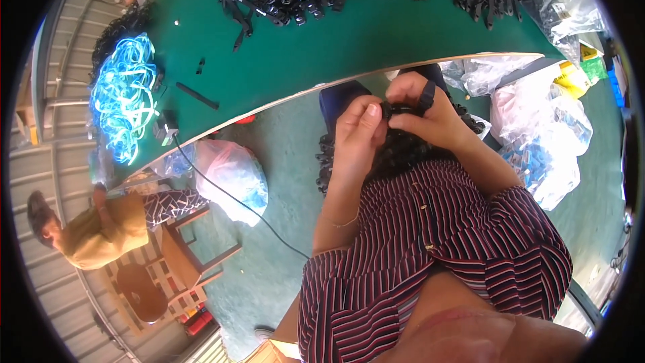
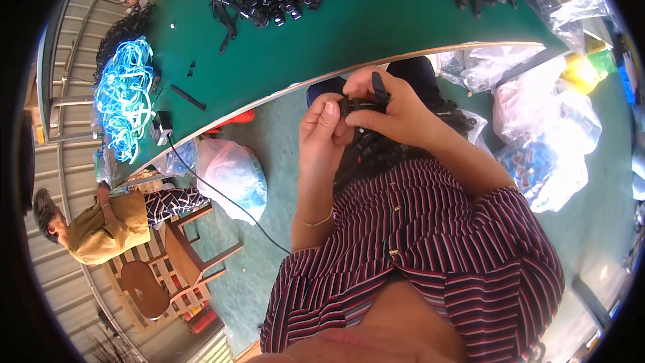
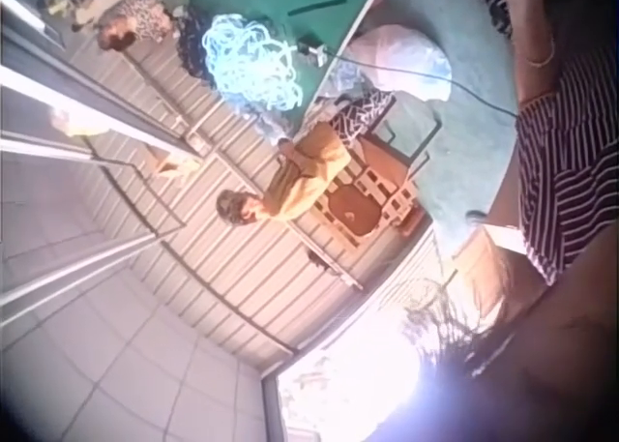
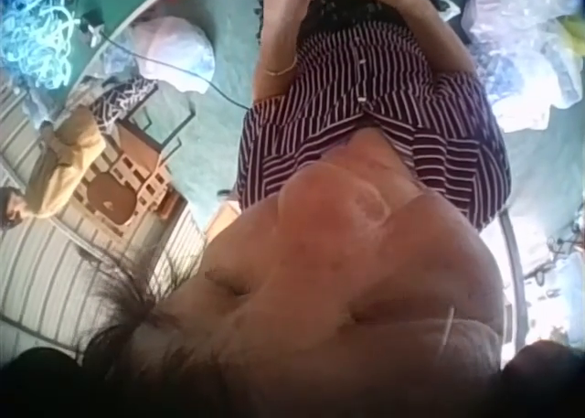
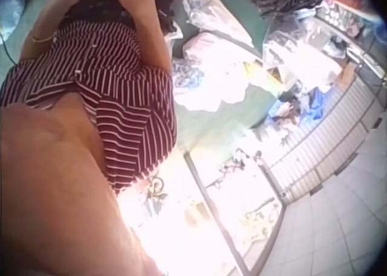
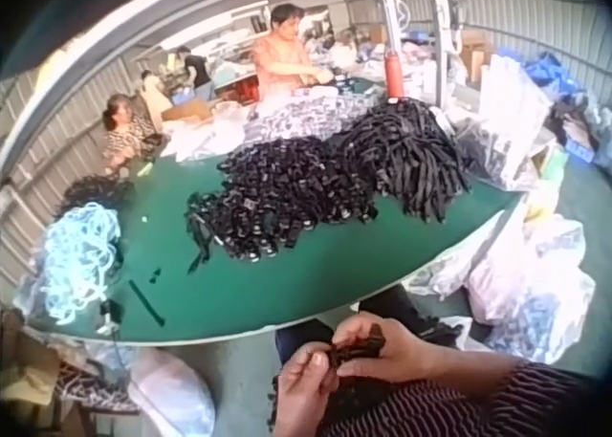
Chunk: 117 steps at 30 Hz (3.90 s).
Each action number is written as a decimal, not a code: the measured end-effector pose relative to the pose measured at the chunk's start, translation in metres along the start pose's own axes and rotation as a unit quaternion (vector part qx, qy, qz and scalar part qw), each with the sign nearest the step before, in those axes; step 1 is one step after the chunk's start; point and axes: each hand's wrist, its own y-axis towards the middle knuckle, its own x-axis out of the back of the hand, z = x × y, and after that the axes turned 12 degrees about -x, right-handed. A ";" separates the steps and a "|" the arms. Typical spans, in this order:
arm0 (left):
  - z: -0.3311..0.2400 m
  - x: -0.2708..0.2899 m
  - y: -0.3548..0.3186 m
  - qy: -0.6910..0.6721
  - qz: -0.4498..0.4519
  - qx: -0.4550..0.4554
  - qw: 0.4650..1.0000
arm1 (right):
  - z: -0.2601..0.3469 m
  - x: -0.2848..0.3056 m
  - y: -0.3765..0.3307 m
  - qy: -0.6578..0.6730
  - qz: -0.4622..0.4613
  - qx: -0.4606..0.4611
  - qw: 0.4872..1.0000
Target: The person assembles small black plastic components by hand.
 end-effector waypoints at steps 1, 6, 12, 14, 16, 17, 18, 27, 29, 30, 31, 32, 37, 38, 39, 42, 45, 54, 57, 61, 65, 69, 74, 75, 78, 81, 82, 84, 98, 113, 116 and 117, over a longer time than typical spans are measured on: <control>-0.001 0.004 -0.001 0.059 -0.010 -0.020 0.998 | 0.000 0.001 0.001 -0.055 -0.019 0.009 0.998; 0.008 0.008 0.000 0.337 -0.016 -0.179 0.924 | -0.001 -0.004 0.007 -0.253 -0.091 0.135 0.954; -0.003 0.011 -0.004 0.394 0.014 -0.157 0.906 | -0.003 0.000 0.002 0.148 0.032 -0.052 0.987; -0.003 0.021 -0.006 0.334 0.016 -0.098 0.937 | -0.010 0.000 0.002 0.159 0.082 0.009 0.984; -0.006 0.019 -0.006 0.384 0.033 -0.131 0.913 | -0.016 0.001 0.003 0.174 0.093 -0.019 0.980; -0.007 0.017 -0.004 0.431 0.051 -0.163 0.886 | -0.017 0.002 0.005 0.157 0.093 -0.023 0.983; -0.006 0.018 -0.003 0.430 0.051 -0.162 0.887 | -0.017 0.002 0.006 0.140 0.094 -0.028 0.985; -0.010 0.020 -0.016 0.098 0.019 -0.014 0.995 | -0.011 -0.009 0.010 -0.075 0.068 0.004 0.995; -0.010 0.015 -0.014 0.003 -0.021 -0.002 1.000 | -0.012 -0.008 0.013 -0.107 0.060 0.044 0.991; -0.011 0.014 -0.015 0.002 -0.023 -0.002 1.000 | -0.013 -0.008 0.014 -0.136 0.051 0.087 0.986; -0.012 0.014 -0.016 -0.003 -0.017 -0.005 1.000 | -0.012 -0.009 0.014 -0.137 0.052 0.085 0.986; -0.012 0.012 -0.018 -0.009 -0.011 -0.007 1.000 | -0.009 -0.010 0.013 -0.138 0.049 0.094 0.985; -0.011 0.018 -0.021 -0.110 0.033 -0.003 0.993 | 0.000 -0.020 0.007 -0.032 0.042 0.049 0.997; -0.010 0.019 -0.021 -0.129 0.050 -0.004 0.990 | -0.001 -0.019 0.008 -0.052 0.046 0.067 0.995; -0.011 0.018 -0.022 -0.130 0.049 -0.002 0.990 | -0.001 -0.018 0.008 -0.071 0.049 0.084 0.993; -0.015 0.010 -0.022 -0.091 0.041 -0.019 0.995 | -0.001 -0.017 0.008 -0.080 0.037 0.089 0.992; -0.019 0.004 -0.026 0.019 -0.013 -0.013 1.000 | -0.003 -0.014 0.007 -0.059 0.040 0.081 0.994; -0.020 0.007 -0.019 0.036 0.035 0.006 0.999 | 0.004 -0.006 0.009 -0.184 0.013 0.184 0.965; -0.013 0.003 -0.015 -0.012 0.012 0.009 1.000 | 0.001 -0.006 0.008 -0.242 0.008 0.181 0.953; -0.009 0.008 -0.010 0.015 -0.021 -0.019 0.999 | 0.004 -0.004 0.011 -0.236 0.001 0.175 0.956; -0.011 0.011 -0.013 0.183 -0.037 -0.117 0.975 | 0.006 0.002 0.005 -0.145 -0.073 0.050 0.985; -0.009 0.014 -0.021 0.280 0.018 -0.112 0.953 | 0.010 -0.004 0.004 -0.095 0.059 -0.174 0.978; -0.023 0.010 -0.025 0.366 0.053 -0.053 0.927 | 0.005 -0.010 0.003 -0.072 0.101 -0.190 0.974; -0.026 0.010 -0.026 0.421 0.065 -0.047 0.904 | 0.006 -0.011 0.003 -0.074 0.102 -0.191 0.973; -0.026 0.019 -0.032 0.358 0.099 -0.051 0.927 | 0.011 -0.017 0.001 -0.066 0.105 -0.192 0.973; -0.032 0.018 -0.036 0.155 0.096 0.020 0.983 | 0.012 -0.024 -0.004 0.057 0.163 -0.178 0.969; -0.030 0.018 -0.036 0.153 0.096 0.019 0.983 | 0.005 -0.023 -0.006 0.095 0.179 -0.152 0.967; -0.028 0.016 -0.036 0.019 0.090 0.036 0.995 | -0.001 -0.024 -0.009 0.133 0.196 -0.125 0.963; -0.032 -0.005 -0.024 0.136 0.016 0.025 0.990 | 0.013 -0.011 0.006 -0.144 0.082 0.120 0.979; -0.020 0.005 -0.022 0.091 0.044 0.021 0.995 | -0.004 -0.004 0.008 0.017 0.032 0.131 0.991; -0.012 0.006 -0.024 -0.018 -0.027 -0.011 0.999 | -0.009 -0.004 0.008 0.034 0.012 0.115 0.993; -0.007 0.008 -0.025 -0.019 -0.027 -0.012 0.999 | -0.011 -0.005 0.009 0.005 -0.006 0.113 0.994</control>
